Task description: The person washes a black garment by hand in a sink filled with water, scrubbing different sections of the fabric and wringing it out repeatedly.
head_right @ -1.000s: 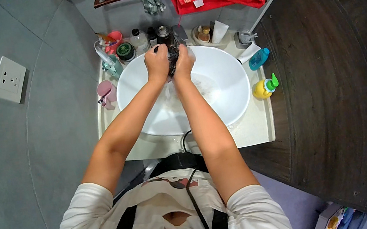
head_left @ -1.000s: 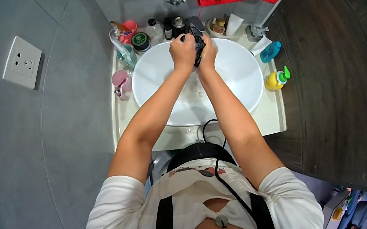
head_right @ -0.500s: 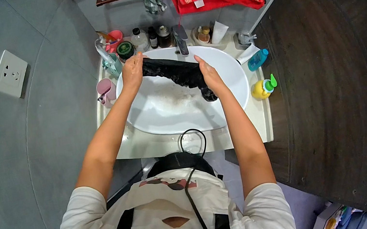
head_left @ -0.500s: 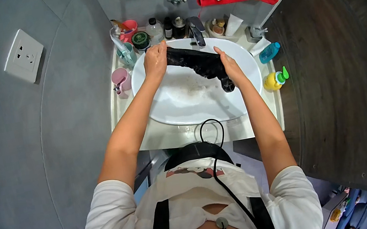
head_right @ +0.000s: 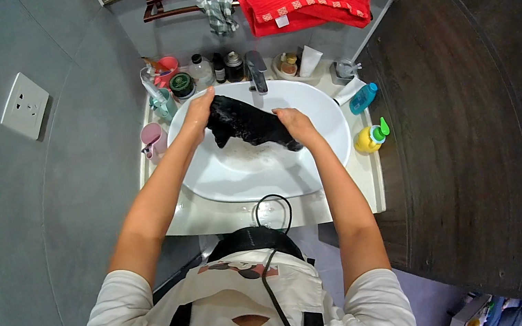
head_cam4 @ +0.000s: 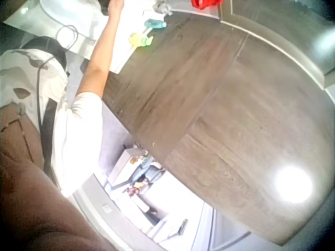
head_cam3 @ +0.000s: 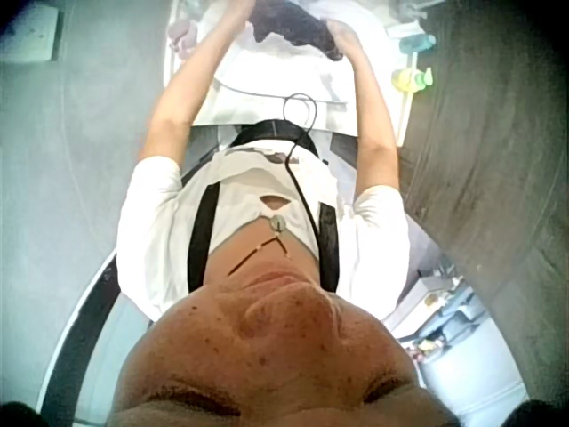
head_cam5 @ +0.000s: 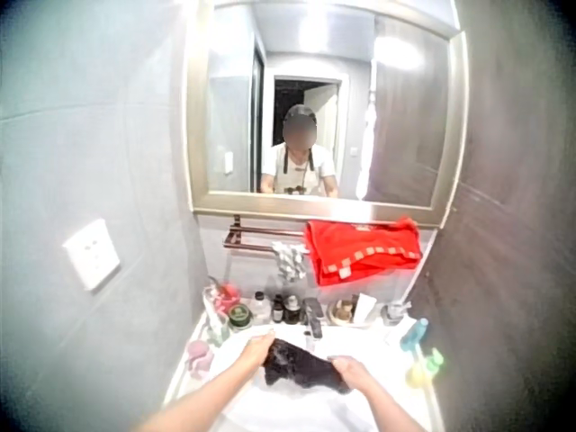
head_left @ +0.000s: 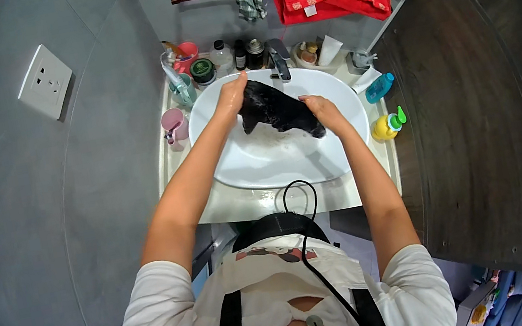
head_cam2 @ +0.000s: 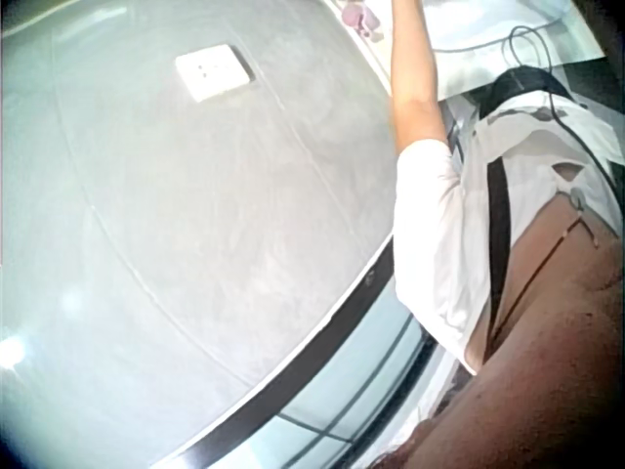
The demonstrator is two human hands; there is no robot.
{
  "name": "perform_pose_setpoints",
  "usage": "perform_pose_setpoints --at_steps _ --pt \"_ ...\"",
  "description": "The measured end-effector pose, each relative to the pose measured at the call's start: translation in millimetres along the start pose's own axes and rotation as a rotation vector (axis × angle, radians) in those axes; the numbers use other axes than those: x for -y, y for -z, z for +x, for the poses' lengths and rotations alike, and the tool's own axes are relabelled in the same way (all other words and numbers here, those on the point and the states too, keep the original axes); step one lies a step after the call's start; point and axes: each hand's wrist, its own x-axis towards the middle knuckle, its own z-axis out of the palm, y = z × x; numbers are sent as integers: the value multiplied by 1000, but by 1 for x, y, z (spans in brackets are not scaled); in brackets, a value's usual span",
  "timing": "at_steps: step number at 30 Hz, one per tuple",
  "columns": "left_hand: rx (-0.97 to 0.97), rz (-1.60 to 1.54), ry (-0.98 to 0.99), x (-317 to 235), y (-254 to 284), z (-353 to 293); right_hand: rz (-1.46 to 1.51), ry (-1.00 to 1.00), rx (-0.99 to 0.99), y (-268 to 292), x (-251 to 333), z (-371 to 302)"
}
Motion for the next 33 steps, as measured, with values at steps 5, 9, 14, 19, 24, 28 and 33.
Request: perform_pose_setpoints --at_steps 5,9,14,19,24,28,33 --pt "28 46 49 2 -13 -7 -251 -9 -40 -46 -9 -23" --pt "41 -25 139 0 -3 -11 -127 -77 88 -85 16 -23" --pt "85 -13 79 -4 8 -9 -129 -59 -137 -113 32 -11" --pt "122 62 16 -5 20 -14 -182 -144 -69 -101 22 8" --pt "295 592 -105 -8 40 -15 10 -129 -184 -52 -14 11" --pt "415 914 -251 9 62 -10 -24 -90 -249 -18 -6 10" --pt "441 1041 -391 18 51 -10 -117 -49 -370 0 12 1"
